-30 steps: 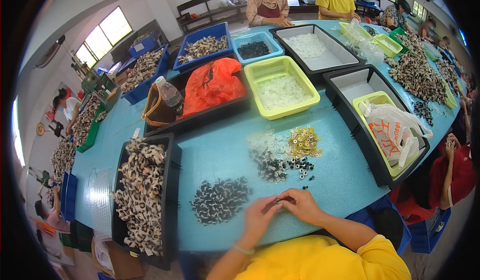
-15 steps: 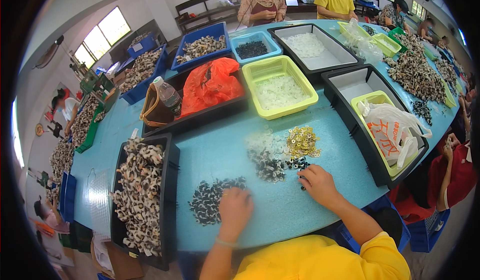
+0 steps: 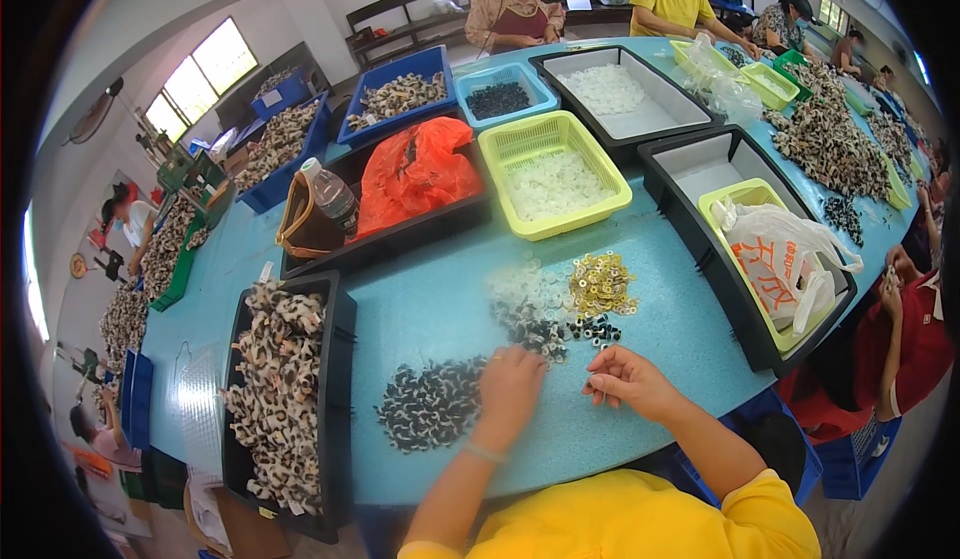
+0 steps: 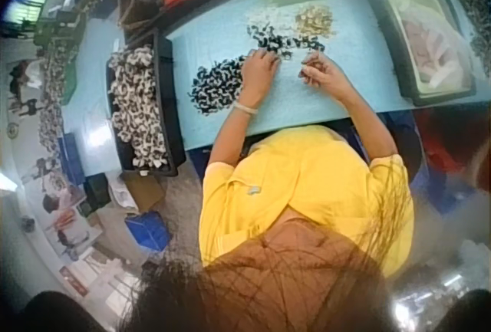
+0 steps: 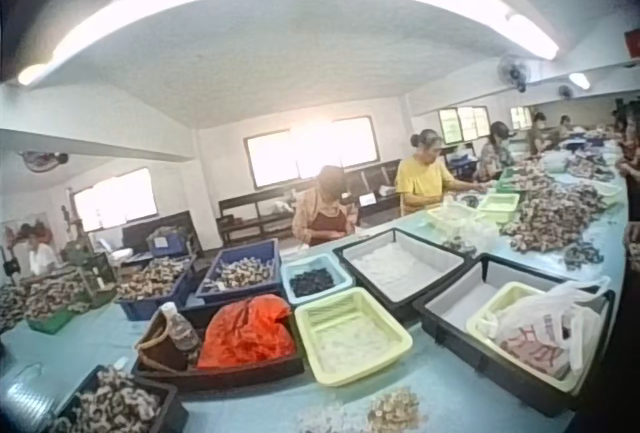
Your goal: The person sorts small black and white plastic components by hand, placing them into different plastic trays and sorting bins.
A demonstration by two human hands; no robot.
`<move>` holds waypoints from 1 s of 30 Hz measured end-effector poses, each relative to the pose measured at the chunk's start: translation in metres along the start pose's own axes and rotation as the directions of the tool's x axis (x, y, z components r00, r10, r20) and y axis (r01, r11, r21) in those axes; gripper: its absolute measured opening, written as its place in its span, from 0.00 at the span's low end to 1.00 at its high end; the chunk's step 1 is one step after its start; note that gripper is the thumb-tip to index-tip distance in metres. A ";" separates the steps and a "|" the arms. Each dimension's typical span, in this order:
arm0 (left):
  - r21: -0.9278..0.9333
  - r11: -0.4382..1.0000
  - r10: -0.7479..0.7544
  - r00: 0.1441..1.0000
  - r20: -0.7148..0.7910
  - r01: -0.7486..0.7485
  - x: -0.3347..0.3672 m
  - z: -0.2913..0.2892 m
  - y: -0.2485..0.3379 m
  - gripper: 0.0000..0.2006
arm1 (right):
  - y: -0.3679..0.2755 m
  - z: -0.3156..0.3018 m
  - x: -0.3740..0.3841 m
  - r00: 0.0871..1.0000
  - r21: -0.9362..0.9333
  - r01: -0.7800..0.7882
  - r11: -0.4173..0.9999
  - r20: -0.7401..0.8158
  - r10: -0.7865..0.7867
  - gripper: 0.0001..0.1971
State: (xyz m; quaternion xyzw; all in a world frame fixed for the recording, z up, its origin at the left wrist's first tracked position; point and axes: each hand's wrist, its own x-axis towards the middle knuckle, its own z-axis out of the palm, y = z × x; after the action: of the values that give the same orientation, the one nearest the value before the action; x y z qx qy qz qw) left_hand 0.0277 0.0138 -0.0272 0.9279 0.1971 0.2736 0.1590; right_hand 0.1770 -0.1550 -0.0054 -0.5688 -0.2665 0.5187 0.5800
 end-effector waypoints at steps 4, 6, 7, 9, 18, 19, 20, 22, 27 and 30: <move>-0.112 0.991 -0.069 0.998 -0.014 0.067 -0.008 -0.008 0.008 0.05 | 0.017 0.006 0.003 0.993 0.215 -0.102 0.971 0.084 0.086 0.09; -0.436 0.852 -0.288 0.955 0.068 0.288 -0.014 -0.014 0.012 0.05 | 0.015 0.016 0.001 0.996 0.096 -0.058 0.994 0.078 0.051 0.09; -0.433 0.853 -0.291 0.954 0.067 0.291 -0.017 -0.014 0.012 0.05 | 0.014 0.021 0.001 0.997 -0.027 -0.012 1.000 0.075 0.014 0.10; -0.583 0.665 -0.430 0.878 0.211 0.466 -0.023 -0.013 0.016 0.06 | 0.013 0.026 0.004 0.995 0.016 -0.022 1.000 0.097 0.020 0.10; -0.697 0.492 -0.424 0.842 0.333 0.523 -0.039 -0.014 0.027 0.08 | 0.023 0.030 0.014 0.999 0.021 -0.007 1.000 0.036 0.006 0.11; -0.697 0.491 -0.425 0.842 0.332 0.523 -0.040 -0.013 0.030 0.08 | 0.023 0.030 0.014 1.000 0.005 -0.002 1.000 0.031 0.002 0.12; -0.799 0.306 -0.457 0.816 0.354 0.518 -0.040 -0.012 0.034 0.10 | 0.022 0.031 0.014 0.999 0.005 -0.003 1.000 0.032 0.002 0.12; -0.867 0.108 -0.479 0.790 0.383 0.486 -0.044 -0.009 0.037 0.12 | 0.018 0.034 0.012 0.999 -0.082 -0.024 0.996 -0.023 0.022 0.10; -0.813 -0.050 -0.494 0.694 0.524 0.580 -0.058 0.000 0.037 0.19 | 0.028 0.039 0.009 0.939 -0.403 0.260 0.878 -0.105 -0.326 0.07; -0.827 0.042 -0.520 0.720 0.461 0.560 -0.061 -0.001 0.040 0.19 | 0.032 0.042 0.009 0.941 -0.421 0.250 0.872 -0.106 -0.322 0.07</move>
State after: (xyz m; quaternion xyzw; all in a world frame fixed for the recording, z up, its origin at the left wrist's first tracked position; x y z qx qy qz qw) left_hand -0.0088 -0.0483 -0.0375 0.5082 0.3273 0.2365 0.7607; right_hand 0.1331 -0.1365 -0.0290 -0.6724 -0.3976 0.3098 0.5421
